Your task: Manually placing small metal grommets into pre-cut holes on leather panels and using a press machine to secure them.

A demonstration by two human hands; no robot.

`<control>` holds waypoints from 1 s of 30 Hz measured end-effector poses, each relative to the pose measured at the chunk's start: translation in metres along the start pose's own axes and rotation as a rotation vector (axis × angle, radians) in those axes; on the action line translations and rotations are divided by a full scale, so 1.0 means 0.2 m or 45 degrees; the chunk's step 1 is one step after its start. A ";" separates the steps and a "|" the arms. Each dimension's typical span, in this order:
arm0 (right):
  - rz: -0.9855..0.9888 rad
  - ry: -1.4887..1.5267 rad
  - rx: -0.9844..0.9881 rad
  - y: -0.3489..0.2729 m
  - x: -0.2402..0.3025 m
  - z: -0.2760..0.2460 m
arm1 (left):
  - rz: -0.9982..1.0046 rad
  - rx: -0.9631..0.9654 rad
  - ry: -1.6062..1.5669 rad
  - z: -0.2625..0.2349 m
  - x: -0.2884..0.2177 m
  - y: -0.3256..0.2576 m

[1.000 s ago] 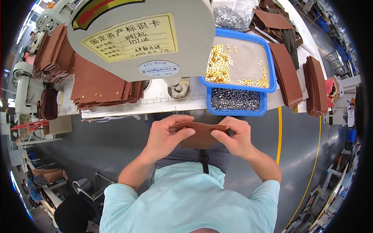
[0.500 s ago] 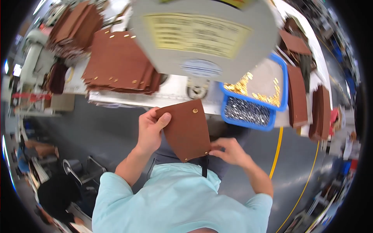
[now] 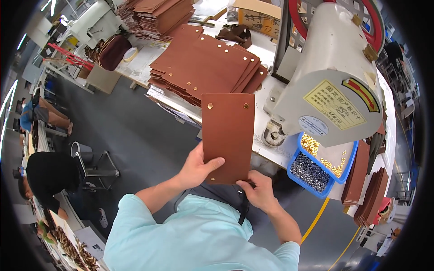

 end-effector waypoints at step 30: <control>0.142 -0.453 -0.986 -0.34 0.03 -0.97 | 1.096 -0.297 1.054 -0.28 -0.22 0.74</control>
Point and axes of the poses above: each hand's wrist, its own y-axis towards the middle knuckle, its own z-axis out of the palm, x = y × z, the point moved 1 cm from there along y, towards the middle knuckle, and after that the axes turned 14 degrees about -x, right-handed, at the moved point
